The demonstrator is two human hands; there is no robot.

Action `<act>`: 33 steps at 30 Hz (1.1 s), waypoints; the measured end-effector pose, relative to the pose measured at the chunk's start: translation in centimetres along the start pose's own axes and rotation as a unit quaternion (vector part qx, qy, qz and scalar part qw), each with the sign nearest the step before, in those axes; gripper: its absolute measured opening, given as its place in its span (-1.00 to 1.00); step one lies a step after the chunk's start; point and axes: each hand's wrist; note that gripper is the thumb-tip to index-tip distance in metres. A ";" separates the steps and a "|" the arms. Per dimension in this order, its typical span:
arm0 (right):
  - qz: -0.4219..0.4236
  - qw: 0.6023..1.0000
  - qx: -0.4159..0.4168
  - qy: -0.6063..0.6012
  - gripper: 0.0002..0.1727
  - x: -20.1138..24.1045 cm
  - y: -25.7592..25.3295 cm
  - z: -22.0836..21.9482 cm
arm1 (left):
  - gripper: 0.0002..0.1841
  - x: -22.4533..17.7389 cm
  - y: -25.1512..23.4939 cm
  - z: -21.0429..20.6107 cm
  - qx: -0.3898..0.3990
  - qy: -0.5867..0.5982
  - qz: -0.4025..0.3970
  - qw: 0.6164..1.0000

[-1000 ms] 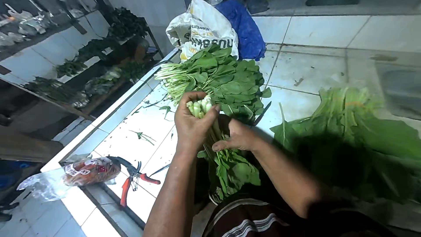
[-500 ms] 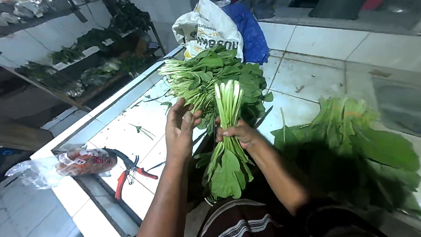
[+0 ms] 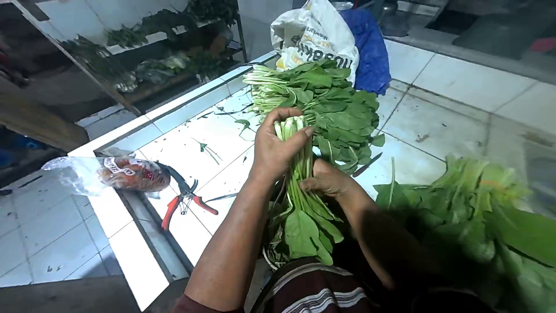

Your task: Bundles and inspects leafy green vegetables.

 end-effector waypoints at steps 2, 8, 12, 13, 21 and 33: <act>0.016 0.999 -0.030 -0.009 -0.20 -0.1 0.0 -0.3 | -0.61 0.0 0.2 -0.5 0.003 -0.004 -0.006 1.000; 0.015 0.989 -0.010 -0.147 -0.38 -1.2 -0.6 0.3 | -0.29 -0.2 -0.1 1.3 0.067 0.020 -0.012 0.997; 0.020 0.988 0.008 -0.155 -0.46 -1.8 -0.4 1.0 | -0.70 0.1 0.3 2.4 0.029 -0.067 -0.026 0.997; 0.016 0.988 0.010 -0.153 -0.44 -1.9 -0.4 1.1 | -0.72 0.0 0.5 2.5 0.028 -0.058 -0.022 0.998; 0.015 0.982 -0.018 -0.185 -0.39 -2.4 -0.3 1.5 | -0.81 -1.4 0.8 3.4 -0.004 0.037 0.063 0.997; -0.003 0.984 -0.070 -0.163 -0.43 -2.3 1.0 2.0 | -0.84 -1.2 0.7 2.4 0.059 -0.024 0.016 0.998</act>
Point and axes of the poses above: each hand's wrist, its own y-axis away from the middle knuckle, its own z-axis out of the back of the hand, x = y × z, and after that the axes turned 6 degrees about -z, right-handed
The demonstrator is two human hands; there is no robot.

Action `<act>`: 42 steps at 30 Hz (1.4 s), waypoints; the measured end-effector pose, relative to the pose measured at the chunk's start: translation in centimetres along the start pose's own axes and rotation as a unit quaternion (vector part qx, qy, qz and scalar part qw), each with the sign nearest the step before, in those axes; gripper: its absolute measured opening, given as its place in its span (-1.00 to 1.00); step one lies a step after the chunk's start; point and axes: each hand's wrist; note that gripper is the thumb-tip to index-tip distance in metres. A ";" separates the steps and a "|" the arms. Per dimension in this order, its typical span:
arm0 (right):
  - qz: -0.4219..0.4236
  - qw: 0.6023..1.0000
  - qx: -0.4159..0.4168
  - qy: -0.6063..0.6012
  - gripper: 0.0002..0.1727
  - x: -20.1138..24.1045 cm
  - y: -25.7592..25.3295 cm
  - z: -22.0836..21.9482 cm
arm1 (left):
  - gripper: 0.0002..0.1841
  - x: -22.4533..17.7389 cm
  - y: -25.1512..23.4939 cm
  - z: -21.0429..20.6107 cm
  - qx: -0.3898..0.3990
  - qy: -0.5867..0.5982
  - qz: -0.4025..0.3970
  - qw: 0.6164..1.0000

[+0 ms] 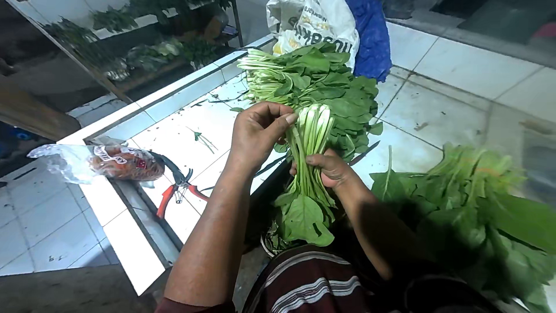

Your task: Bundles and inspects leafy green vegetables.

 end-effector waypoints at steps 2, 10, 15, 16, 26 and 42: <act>-0.002 1.000 0.031 -0.007 -0.47 0.0 0.2 0.0 | -0.86 0.6 -0.2 -0.1 -0.027 -0.018 0.015 0.999; -0.033 0.999 0.032 0.023 -0.49 -0.4 0.7 -0.4 | -0.62 1.3 -0.6 -1.4 0.044 -0.116 -0.032 0.992; -0.084 0.992 0.072 0.060 -0.55 -0.6 0.1 -1.4 | -0.35 1.9 -0.7 -2.7 0.032 -0.092 -0.022 0.995; -0.091 0.991 0.077 0.059 -0.58 -0.5 0.0 -1.6 | -0.45 2.1 -0.6 -2.8 0.025 -0.073 -0.034 0.996; 0.003 0.996 0.017 0.083 -0.39 -1.0 0.0 -2.1 | -0.46 2.4 0.1 -2.4 -0.088 -0.033 0.006 0.996; 0.033 0.998 -0.045 0.030 -0.41 -0.6 -0.6 0.0 | -0.77 0.8 1.6 0.5 -0.061 -0.050 0.039 0.996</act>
Point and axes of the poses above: each hand's wrist, its own y-axis away from the middle knuckle, its own z-axis out of the back of the hand, x = y × z, and after that the axes turned 6 degrees about -z, right-handed
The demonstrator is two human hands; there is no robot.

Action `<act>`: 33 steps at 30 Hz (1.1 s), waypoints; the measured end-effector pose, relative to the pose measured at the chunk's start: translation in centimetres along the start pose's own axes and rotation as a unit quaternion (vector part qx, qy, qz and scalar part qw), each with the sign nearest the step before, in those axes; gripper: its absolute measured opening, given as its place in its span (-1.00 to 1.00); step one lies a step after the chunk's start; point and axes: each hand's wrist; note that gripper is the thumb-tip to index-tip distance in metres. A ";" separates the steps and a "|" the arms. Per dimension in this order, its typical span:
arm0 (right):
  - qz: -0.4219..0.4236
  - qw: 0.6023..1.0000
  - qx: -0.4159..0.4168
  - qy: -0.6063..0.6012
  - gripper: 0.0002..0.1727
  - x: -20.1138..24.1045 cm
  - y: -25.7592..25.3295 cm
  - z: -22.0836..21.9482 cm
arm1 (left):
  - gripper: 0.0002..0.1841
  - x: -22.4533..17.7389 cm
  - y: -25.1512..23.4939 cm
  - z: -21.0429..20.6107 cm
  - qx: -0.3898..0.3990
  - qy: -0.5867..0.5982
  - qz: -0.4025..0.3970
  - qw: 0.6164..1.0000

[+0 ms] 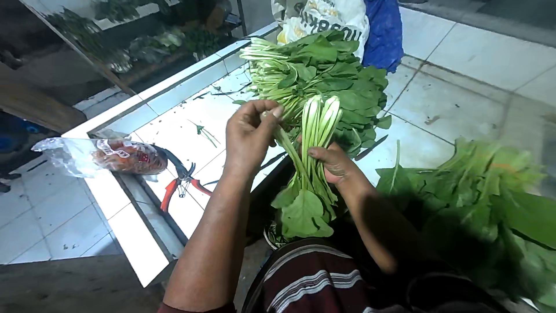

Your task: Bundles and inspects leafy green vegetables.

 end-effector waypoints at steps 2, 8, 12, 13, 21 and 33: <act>-0.002 1.000 -0.016 -0.023 -0.42 -0.1 0.3 0.1 | -0.75 0.1 -0.1 -0.3 0.024 -0.001 0.000 1.000; -0.007 0.998 -0.008 -0.062 -0.28 -0.2 0.4 1.1 | -0.77 0.3 -0.7 -1.1 0.025 0.109 0.062 0.992; 0.012 0.999 -0.014 -0.039 -0.37 0.2 1.0 1.7 | -0.86 0.6 -0.8 -1.9 -0.033 0.130 0.037 0.990; 0.016 0.999 -0.019 -0.046 -0.38 0.2 1.1 1.8 | -0.85 0.6 -0.8 -1.8 -0.011 0.124 0.025 0.992; 0.040 0.998 -0.056 -0.006 -0.45 0.8 2.0 1.2 | -0.84 -1.1 -1.8 -2.2 0.070 0.016 -0.074 0.995; 0.030 0.995 -0.055 -0.076 -0.43 0.4 1.8 2.0 | -0.85 -3.1 -2.7 -2.0 0.083 -0.015 -0.128 0.988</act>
Point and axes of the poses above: each hand's wrist, its own y-axis away from the middle knuckle, its own z-axis out of the back of the hand, x = y × z, and after that the axes turned 6 degrees about -z, right-handed
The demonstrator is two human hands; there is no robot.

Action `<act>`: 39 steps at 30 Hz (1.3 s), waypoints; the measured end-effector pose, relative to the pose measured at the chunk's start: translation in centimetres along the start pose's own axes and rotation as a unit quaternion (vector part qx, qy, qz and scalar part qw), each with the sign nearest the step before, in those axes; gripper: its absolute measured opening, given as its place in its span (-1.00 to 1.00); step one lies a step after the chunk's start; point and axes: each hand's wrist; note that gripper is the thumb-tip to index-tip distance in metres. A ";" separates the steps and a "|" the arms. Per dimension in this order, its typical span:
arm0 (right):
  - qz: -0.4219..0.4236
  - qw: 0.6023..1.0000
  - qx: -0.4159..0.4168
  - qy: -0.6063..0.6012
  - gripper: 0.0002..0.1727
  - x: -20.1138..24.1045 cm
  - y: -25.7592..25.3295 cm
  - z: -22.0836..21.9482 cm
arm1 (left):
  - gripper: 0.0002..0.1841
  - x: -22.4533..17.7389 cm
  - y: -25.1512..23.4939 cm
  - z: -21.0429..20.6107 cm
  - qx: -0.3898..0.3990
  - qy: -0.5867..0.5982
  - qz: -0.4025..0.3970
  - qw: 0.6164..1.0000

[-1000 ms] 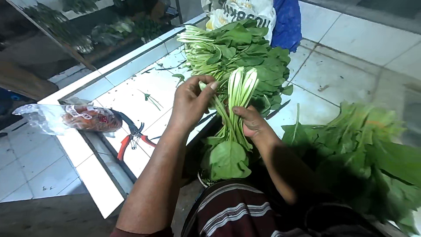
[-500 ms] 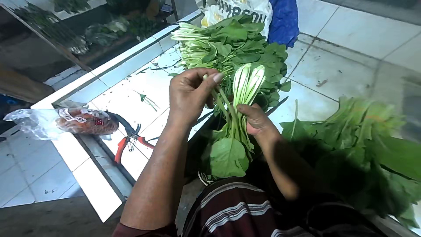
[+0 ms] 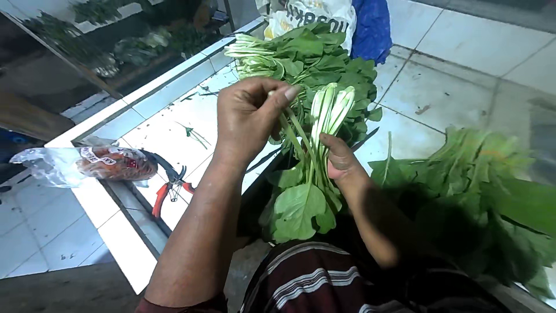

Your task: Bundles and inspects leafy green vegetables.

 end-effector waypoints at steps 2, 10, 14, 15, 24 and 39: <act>-0.006 1.000 -0.027 0.012 -0.43 0.2 0.1 -0.2 | -0.84 -0.1 0.0 0.0 -0.005 -0.008 0.002 1.000; -0.005 0.999 -0.003 -0.041 -0.40 0.4 -0.1 -0.8 | -0.86 -0.5 -0.4 0.3 -0.050 -0.014 -0.033 0.998; -0.003 0.999 -0.026 -0.046 -0.40 0.5 0.2 -1.0 | -0.86 -0.7 -0.4 0.7 -0.064 -0.030 -0.052 0.996; -0.002 0.998 -0.033 -0.053 -0.39 0.4 0.2 -1.0 | -0.86 -0.7 -0.4 0.8 -0.054 -0.032 -0.052 0.997; 0.037 0.995 -0.037 -0.087 -0.56 0.5 -0.7 -0.9 | -0.89 -1.7 -0.9 1.6 -0.073 -0.047 -0.091 0.992; 0.075 0.984 -0.109 -0.117 -0.58 -0.2 -1.8 0.5 | -0.91 -2.4 -0.4 5.0 -0.131 -0.094 -0.139 0.977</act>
Point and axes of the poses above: each hand's wrist, its own y-axis away from the middle knuckle, its own z-axis out of the back of the hand, x = y × z, and after that the axes turned 6 degrees about -z, right-handed
